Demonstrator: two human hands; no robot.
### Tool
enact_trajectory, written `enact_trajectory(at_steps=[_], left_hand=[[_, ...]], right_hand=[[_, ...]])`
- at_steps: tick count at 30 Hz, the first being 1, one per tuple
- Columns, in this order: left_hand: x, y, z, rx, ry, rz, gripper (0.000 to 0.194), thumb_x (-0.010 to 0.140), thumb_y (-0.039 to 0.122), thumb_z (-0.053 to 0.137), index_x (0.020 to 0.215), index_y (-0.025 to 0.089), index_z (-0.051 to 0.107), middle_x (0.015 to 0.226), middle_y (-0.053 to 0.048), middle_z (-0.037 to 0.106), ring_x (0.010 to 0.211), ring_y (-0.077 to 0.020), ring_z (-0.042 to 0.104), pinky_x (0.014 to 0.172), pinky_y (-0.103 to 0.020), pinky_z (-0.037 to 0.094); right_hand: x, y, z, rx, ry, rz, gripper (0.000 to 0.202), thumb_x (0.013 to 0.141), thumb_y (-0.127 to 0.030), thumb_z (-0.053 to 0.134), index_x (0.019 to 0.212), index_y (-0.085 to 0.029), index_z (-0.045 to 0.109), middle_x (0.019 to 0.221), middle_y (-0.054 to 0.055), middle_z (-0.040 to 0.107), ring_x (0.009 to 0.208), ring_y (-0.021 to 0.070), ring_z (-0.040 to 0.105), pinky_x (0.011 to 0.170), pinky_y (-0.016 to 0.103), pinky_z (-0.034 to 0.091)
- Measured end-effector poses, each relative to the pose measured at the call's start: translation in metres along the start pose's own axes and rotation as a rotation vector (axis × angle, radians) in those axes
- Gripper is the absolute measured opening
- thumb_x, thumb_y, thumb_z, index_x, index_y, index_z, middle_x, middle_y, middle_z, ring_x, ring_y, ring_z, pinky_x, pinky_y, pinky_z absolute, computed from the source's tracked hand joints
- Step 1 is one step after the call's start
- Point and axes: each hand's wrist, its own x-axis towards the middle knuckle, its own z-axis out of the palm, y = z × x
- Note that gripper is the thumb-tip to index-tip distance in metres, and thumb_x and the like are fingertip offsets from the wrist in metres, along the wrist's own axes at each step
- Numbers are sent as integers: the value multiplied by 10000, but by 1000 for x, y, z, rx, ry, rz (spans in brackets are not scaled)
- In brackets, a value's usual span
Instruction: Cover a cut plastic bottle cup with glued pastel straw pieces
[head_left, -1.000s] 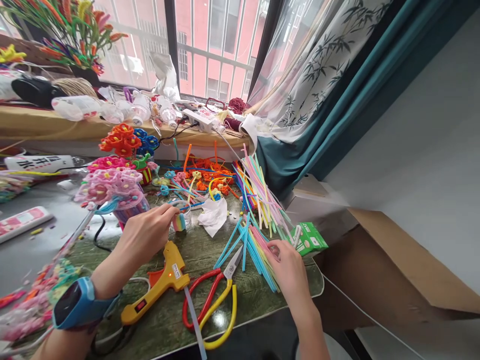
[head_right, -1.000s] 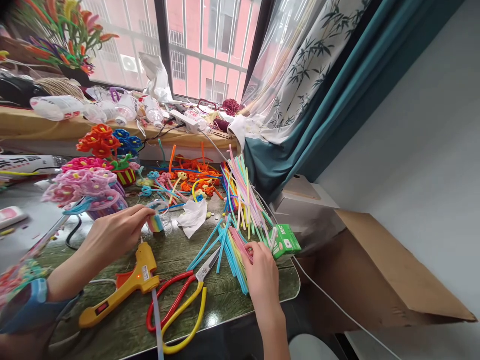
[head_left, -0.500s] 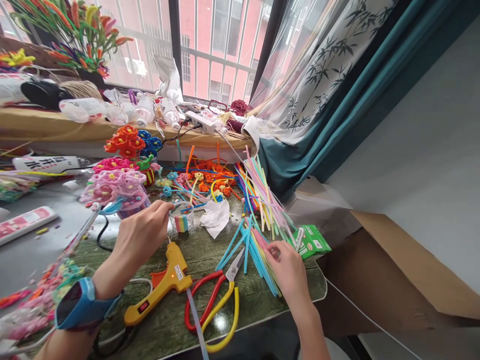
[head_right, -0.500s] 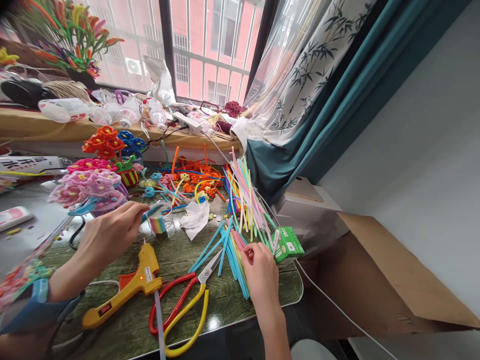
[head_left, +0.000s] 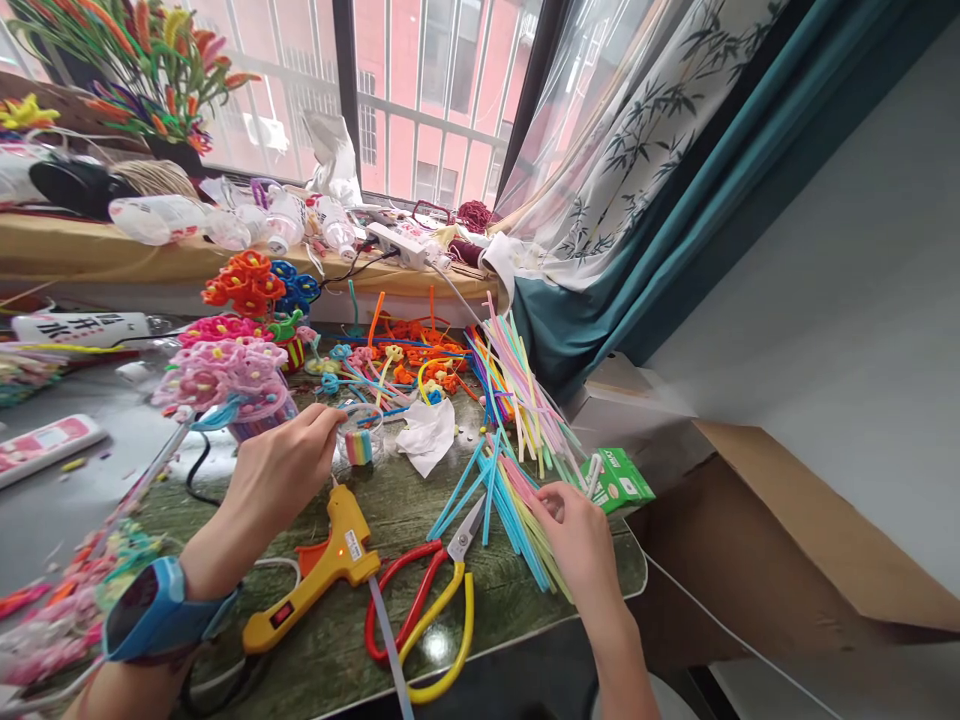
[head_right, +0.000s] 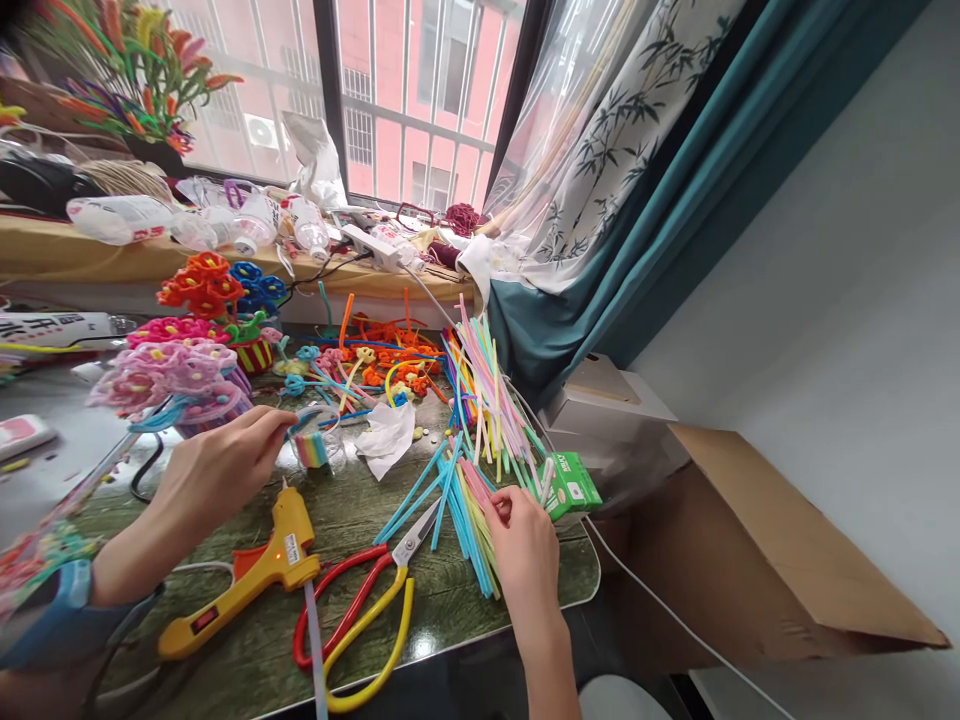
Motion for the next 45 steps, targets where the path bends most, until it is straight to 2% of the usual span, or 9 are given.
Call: enact_trajectory(at_steps=[4,11,18,26,32,36,39,42,45], left_hand=[[-1,1,-1,-16,36,11,328,975,248,342,1100,180,638,1068,-53,723,784,-250,705,486,-310,366],[-2,1,-2,-67,155,21,301,971,249,384,1068,202,665,1037,-24,745,768,-221,711,500,-293,401],[1,2,-5,-101,193,68,287,976,249,400,1061,188,668,1013,-18,750,760,-206,717,509,-286,418],[-9,23,-31,-60,308,177,270,946,174,409,995,193,674,934,-22,756,700,-199,701,518,-292,402],[-23,65,-47,-268,173,324,257,936,152,404,942,204,656,919,-29,745,739,-190,692,594,-292,453],[-21,96,-42,-438,-79,300,225,943,174,420,959,208,641,899,-50,735,780,-214,702,605,-301,467],[-16,117,-36,-663,-173,237,179,917,261,544,1071,191,601,918,-73,733,802,-230,696,663,-327,497],[-10,129,-31,-945,-190,175,309,853,268,658,1136,176,575,925,-67,736,723,-194,671,672,-322,499],[-5,129,-30,-1104,-157,150,65,857,224,644,906,182,657,776,-20,721,665,-160,640,639,-281,474]], right_hand=[[-2,-1,0,-64,-34,-32,179,839,-332,556,780,-216,679,701,30,638,622,204,612,513,266,355],[-2,-1,-4,18,68,-33,269,858,-420,545,770,-202,675,710,51,664,612,206,613,535,275,375],[-4,-4,-1,20,-1,8,275,857,-442,551,693,-230,616,653,21,682,557,195,597,518,266,361],[-2,-12,-9,94,-25,-75,240,870,-397,527,779,-227,669,765,42,705,643,208,626,578,278,419],[-11,-22,-15,80,74,-54,186,871,-344,535,833,-222,670,772,39,720,667,216,660,634,291,439],[-15,-30,-23,51,113,-83,157,897,-313,516,911,-241,655,838,26,743,751,227,693,659,290,444],[-15,-35,-28,47,102,-113,162,916,-318,513,953,-258,659,899,18,746,800,229,697,688,297,459],[-16,-40,-30,149,70,-205,201,938,-343,499,975,-240,667,957,56,736,870,240,688,751,315,487],[-16,-48,-28,370,-41,-222,249,949,-385,497,1011,-222,674,1035,97,724,916,247,687,805,333,524]])
